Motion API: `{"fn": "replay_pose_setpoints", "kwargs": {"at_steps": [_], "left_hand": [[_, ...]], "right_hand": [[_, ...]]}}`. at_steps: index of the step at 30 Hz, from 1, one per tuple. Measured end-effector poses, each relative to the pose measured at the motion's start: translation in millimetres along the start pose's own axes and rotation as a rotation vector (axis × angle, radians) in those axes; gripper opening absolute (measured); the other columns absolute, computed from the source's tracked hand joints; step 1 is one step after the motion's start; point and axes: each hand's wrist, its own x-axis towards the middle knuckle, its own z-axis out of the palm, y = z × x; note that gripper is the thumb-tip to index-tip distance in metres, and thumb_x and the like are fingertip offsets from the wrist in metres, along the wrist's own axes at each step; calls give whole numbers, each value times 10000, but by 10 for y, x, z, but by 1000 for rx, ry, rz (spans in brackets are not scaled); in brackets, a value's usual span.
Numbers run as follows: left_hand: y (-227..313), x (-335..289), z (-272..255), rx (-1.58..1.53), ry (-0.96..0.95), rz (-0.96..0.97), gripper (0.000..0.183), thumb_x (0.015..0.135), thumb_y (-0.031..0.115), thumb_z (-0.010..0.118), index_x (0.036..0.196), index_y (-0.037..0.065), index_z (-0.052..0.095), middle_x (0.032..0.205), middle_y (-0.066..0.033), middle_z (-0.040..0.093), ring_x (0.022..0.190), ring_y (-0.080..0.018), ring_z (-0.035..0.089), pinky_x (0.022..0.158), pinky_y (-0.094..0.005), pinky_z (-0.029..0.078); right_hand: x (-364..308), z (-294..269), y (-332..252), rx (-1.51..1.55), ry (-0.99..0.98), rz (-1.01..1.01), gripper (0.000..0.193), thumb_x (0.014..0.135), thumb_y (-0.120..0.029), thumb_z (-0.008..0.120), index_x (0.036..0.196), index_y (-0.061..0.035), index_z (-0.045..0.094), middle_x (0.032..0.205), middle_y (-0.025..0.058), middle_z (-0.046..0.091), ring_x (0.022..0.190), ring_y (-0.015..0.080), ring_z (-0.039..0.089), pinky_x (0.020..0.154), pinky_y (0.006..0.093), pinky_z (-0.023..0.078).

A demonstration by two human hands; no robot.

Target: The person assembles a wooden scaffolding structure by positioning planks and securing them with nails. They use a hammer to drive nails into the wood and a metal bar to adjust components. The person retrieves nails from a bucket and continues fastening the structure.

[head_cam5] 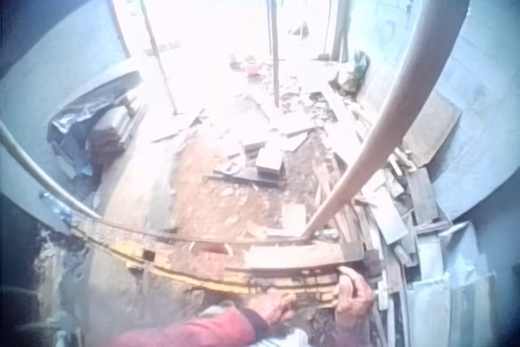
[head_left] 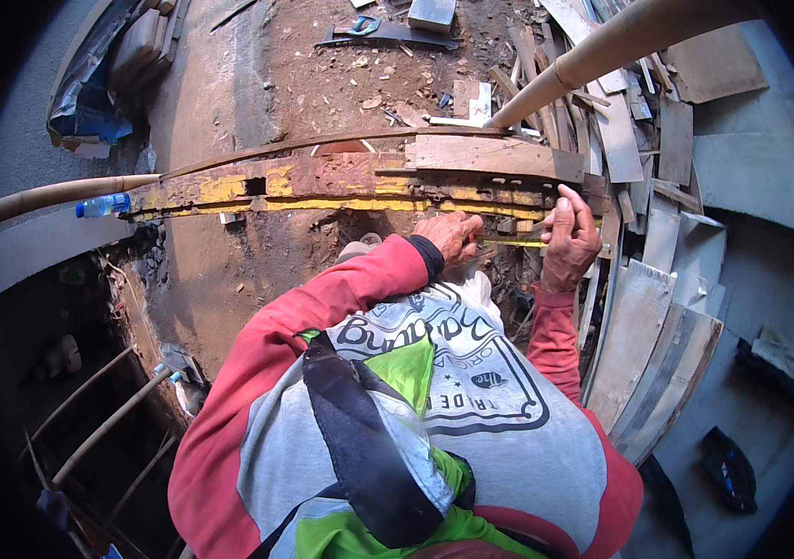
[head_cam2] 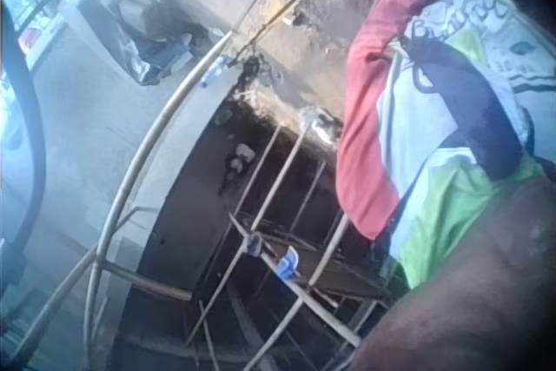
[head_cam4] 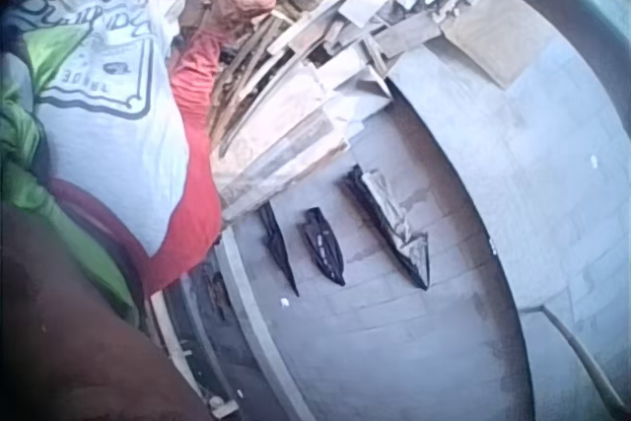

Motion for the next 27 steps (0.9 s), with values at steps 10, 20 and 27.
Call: {"fn": "replay_pose_setpoints", "kwargs": {"at_steps": [10,20,27], "left_hand": [[-778,-1014,172,152,-480,36,241,899,289,533,1102,216,639,948,-141,713,926,-375,702,771,-514,544],[-2662,-3273,464,124,-574,-336,269,871,299,609,1122,226,676,1052,-118,733,1003,-351,704,871,-490,544],[-3077,-4287,983,-102,-315,-420,211,830,254,635,1030,189,650,995,-124,698,945,-368,693,776,-513,560]], "right_hand": [[-987,308,-205,-25,-78,85,194,1001,-188,614,1088,-66,736,678,-15,612,530,36,523,474,210,416],[-3457,1831,335,273,-338,706,192,982,-182,615,1035,-27,715,731,14,631,548,58,551,499,206,453],[-3398,3532,1359,547,-665,1208,408,1000,-304,641,1231,25,577,943,129,676,783,202,690,649,311,597]]}}
